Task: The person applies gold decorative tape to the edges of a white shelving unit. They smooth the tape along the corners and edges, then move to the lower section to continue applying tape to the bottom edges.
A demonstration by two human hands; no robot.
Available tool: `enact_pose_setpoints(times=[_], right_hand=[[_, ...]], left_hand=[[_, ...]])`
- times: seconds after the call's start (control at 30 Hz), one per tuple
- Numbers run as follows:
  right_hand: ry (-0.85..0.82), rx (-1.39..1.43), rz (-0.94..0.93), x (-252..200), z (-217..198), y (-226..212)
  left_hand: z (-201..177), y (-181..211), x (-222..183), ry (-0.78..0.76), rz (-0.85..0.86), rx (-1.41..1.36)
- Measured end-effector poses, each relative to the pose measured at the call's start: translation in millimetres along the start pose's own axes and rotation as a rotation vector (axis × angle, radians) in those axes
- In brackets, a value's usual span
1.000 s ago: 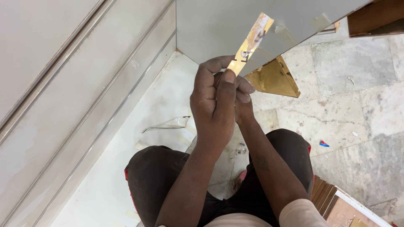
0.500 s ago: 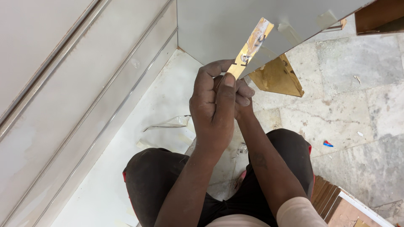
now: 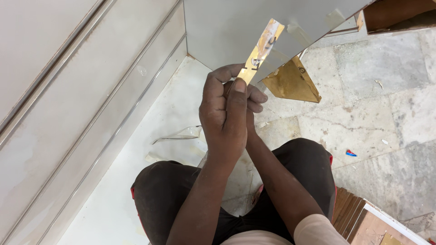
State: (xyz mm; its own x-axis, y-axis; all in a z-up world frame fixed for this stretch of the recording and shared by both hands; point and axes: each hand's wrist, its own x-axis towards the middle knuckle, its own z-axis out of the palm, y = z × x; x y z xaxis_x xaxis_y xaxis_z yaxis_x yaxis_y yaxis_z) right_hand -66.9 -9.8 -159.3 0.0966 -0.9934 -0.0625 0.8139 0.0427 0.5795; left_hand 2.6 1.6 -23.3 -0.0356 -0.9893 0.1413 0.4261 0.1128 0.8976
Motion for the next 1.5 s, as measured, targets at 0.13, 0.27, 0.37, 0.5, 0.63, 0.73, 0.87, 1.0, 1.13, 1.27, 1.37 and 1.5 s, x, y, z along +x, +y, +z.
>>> enact_pose_setpoints(times=[0.13, 0.27, 0.37, 0.5, 0.63, 0.73, 0.87, 1.0, 1.13, 1.27, 1.37, 1.5], right_hand=[[0.030, 0.073, 0.006, 6, 0, -12], [-0.055, 0.280, -0.041, 8, -21, -33], [-0.128, 0.752, -0.056, 6, -35, -43], [-0.388, 2.758, 0.148, 3, -47, -57], [-0.638, 3.470, 0.303, 3, -49, -64], [-0.791, 3.544, 0.316, 5, -51, -68], [-0.340, 3.168, 0.273, 11, -72, -91], [0.096, 2.449, 0.551, 28, -96, -112], [-0.404, 0.315, 0.415, 41, -104, -80], [-0.412, 0.235, 0.389, 41, -78, -51], [-0.394, 0.145, 0.390, 39, -72, -50], [-0.374, -0.119, 0.419, 43, -70, -76]], left_hand=[[1, 0, -1, 0.002, -0.017, 0.007], [0, 1, -2, 0.012, -0.015, -0.010], [-1, 1, -2, 0.016, -0.023, -0.005], [-3, 1, -4, 0.015, -0.021, -0.004], [-9, 1, -6, 0.021, -0.015, 0.029], [-13, 0, -5, 0.017, -0.001, 0.005], [-16, -1, -5, 0.010, 0.006, -0.030], [-19, -1, -5, 0.020, -0.029, 0.002], [-20, -1, -3, 0.020, -0.039, 0.007], [-22, -2, -2, 0.028, -0.030, 0.002], [-23, -1, -2, 0.031, -0.028, 0.026], [-26, 1, -6, 0.022, -0.021, 0.010]])
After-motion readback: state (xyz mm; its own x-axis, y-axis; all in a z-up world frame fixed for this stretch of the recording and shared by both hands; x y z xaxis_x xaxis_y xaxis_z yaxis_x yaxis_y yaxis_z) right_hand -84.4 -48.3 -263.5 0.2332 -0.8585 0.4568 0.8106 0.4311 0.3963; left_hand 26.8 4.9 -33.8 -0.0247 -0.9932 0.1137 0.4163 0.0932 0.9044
